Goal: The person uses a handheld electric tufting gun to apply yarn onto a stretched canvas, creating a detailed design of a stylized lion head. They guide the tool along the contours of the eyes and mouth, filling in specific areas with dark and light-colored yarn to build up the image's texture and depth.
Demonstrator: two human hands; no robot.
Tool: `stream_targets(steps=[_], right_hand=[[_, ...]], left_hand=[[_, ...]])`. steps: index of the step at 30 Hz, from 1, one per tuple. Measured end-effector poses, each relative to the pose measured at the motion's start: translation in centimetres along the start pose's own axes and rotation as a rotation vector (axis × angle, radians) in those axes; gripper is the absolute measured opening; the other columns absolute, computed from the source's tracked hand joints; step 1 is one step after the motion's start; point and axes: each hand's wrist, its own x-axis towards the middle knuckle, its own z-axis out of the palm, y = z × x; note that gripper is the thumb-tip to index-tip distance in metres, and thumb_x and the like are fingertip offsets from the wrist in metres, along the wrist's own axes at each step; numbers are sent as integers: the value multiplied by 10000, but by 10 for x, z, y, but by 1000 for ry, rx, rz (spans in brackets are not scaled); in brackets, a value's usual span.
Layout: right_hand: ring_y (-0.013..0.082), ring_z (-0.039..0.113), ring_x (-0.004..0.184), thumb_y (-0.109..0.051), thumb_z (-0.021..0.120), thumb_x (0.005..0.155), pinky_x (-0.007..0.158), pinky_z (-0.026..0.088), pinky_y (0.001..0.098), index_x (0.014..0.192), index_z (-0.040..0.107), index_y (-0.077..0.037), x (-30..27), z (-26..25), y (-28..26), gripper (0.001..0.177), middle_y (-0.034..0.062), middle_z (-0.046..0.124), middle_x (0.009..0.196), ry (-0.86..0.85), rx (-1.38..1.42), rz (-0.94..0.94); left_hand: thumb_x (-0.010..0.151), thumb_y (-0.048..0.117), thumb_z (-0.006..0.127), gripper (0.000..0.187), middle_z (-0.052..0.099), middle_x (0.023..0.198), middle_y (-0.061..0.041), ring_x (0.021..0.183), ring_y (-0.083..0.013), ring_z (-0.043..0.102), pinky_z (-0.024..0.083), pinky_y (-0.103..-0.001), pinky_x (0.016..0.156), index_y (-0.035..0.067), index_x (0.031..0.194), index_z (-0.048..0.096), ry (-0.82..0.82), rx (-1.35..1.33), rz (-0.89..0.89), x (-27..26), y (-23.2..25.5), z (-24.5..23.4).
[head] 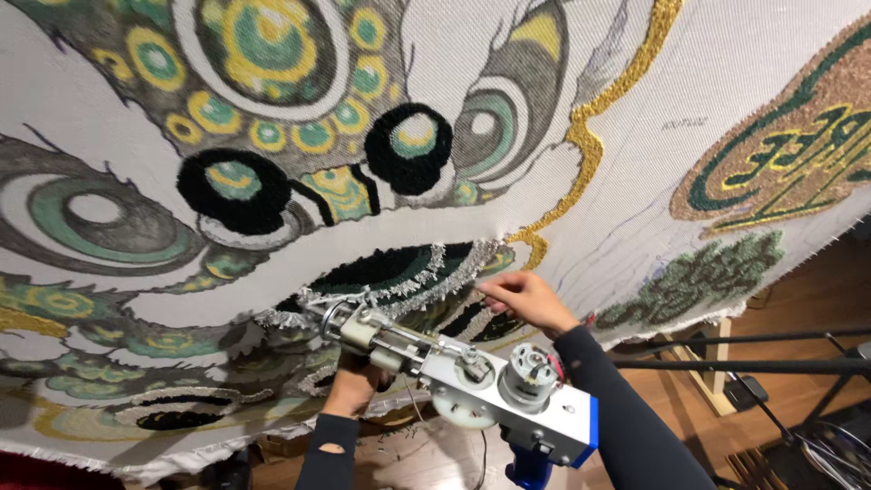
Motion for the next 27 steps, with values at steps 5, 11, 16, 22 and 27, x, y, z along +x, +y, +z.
stream_targets(steps=[5, 11, 16, 22, 27], right_hand=[[131, 659, 909, -276, 762, 939, 743, 507, 274, 1317, 649, 38, -20, -15, 8, 504, 81, 722, 1060, -176, 26, -66], [300, 507, 1272, -208, 738, 1009, 1063, 430, 459, 1594, 295, -18, -56, 32, -13, 758, 170, 527, 1444, -650, -66, -704], [417, 510, 808, -315, 678, 1074, 794, 435, 555, 1081, 676, 62, -82, 13, 26, 376, 326, 576, 953, -599, -503, -120], [323, 708, 934, -549, 688, 840, 835, 569, 450, 1074, 768, -202, -135, -183, 145, 426, 117, 745, 1007, -119, -1058, 36], [297, 691, 1091, -512, 585, 960, 965, 542, 432, 1120, 707, -130, -205, -325, 131, 432, 130, 726, 1131, 4, -1261, 453]], left_hand=[[938, 56, 638, 97, 679, 817, -23, 699, -130, 607, 507, -331, 591, 72, 1033, 647, -14, 110, 148, 36, 18, 37], [961, 93, 700, 97, 573, 707, -2, 583, -126, 540, 424, -283, 517, 54, 925, 618, -34, -403, 92, 31, 109, 149], [924, 134, 723, 97, 569, 682, 15, 528, -110, 512, 405, -265, 475, 93, 928, 635, 67, -371, 69, -3, 170, 201], [935, 214, 702, 92, 629, 806, 34, 612, -94, 521, 415, -261, 509, 135, 975, 678, 277, -435, 26, -32, 160, 170], [965, 215, 655, 105, 605, 807, 20, 651, -99, 518, 429, -263, 569, 136, 1034, 652, 327, -320, 275, -79, 163, 68]])
